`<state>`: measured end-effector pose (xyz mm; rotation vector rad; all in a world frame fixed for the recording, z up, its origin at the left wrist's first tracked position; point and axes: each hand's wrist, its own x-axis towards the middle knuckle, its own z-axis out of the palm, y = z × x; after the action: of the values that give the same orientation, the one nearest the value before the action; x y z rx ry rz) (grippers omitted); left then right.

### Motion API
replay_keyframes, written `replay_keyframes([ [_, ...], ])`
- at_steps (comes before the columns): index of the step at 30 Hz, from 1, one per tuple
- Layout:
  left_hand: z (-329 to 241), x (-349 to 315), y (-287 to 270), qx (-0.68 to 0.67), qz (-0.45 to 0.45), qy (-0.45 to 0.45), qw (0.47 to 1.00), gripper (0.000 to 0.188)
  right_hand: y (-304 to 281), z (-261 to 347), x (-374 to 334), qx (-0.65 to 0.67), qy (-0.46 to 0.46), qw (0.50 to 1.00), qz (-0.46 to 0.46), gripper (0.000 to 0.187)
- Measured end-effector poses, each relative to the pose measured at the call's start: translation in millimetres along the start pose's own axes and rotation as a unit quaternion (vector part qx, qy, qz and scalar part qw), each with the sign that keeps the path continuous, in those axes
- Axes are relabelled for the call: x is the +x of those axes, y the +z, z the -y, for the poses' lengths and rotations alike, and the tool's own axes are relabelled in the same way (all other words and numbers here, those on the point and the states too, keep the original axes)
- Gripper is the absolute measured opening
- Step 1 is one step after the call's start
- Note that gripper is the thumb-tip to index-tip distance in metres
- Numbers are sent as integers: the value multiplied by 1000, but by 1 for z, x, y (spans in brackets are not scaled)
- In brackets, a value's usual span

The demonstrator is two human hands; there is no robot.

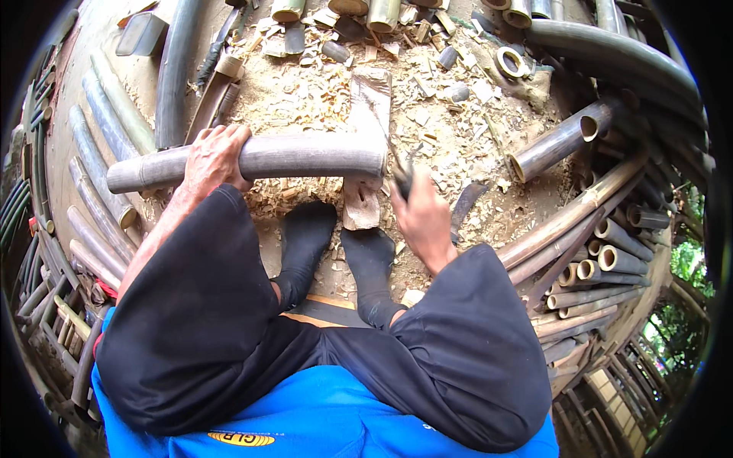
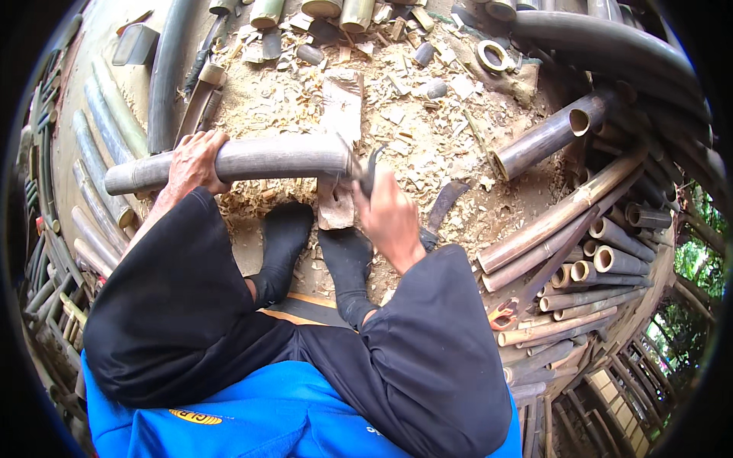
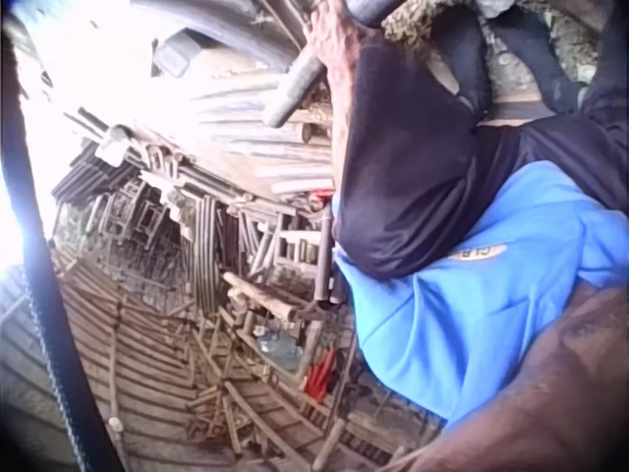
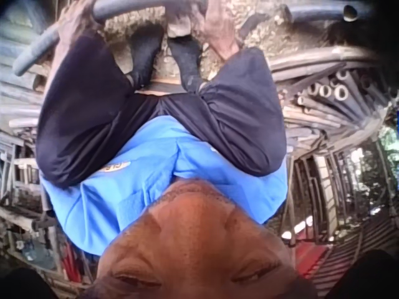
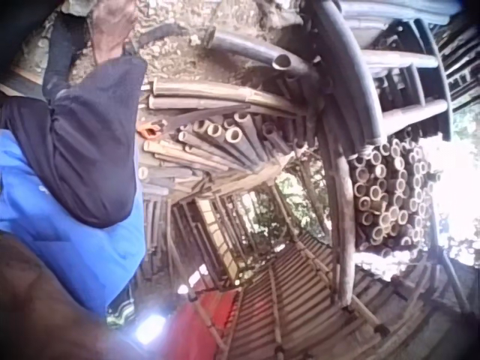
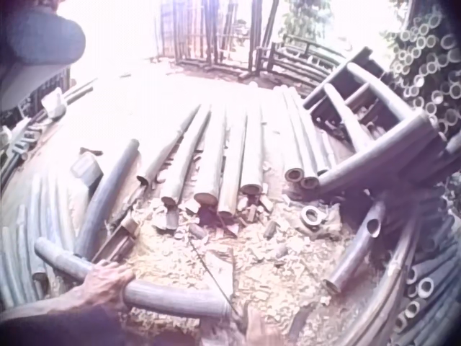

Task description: The person carves a hole into a bamboo section using a knife, then uses a wooden piece to strike the knife, chipping away at another bamboo segment to shape a slot.

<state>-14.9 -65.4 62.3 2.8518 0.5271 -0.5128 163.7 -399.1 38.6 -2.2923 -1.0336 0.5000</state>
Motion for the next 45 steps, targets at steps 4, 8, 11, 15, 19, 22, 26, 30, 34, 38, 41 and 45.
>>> replay_keyframes([
  [4,13,-2,9,19,-15,-2,1000,63,-16,-3,8,34,110,990,76,35],
  [8,7,-1,10,24,-76,20,997,65,-43,36,0,78,3,996,-31,35],
  [11,5,3,13,24,-74,23,997,65,-28,22,-6,65,-126,981,-135,43],
  [15,11,-1,12,19,-90,32,995,64,9,-18,4,-51,121,986,103,36],
  [19,11,-12,20,33,-84,13,996,68,-20,22,1,56,105,990,72,34],
  [22,8,-6,25,35,-143,30,989,70,-40,44,2,97,-86,986,-102,38],
  [26,5,-5,22,36,-148,31,988,67,6,-3,0,27,4,999,-21,34],
  [30,7,-9,31,29,-196,31,980,68,-5,-3,9,19,87,993,71,28],
  [34,7,-11,39,36,-245,40,968,69,-43,41,4,112,17,993,-23,33],
  [38,3,-6,38,37,-270,51,961,65,-21,15,0,144,-141,971,-129,37],
  [41,5,-7,38,51,-284,54,956,63,4,-22,12,25,84,992,91,30],
  [45,7,-18,44,46,-277,42,959,62,-12,9,4,59,106,990,71,31],
])
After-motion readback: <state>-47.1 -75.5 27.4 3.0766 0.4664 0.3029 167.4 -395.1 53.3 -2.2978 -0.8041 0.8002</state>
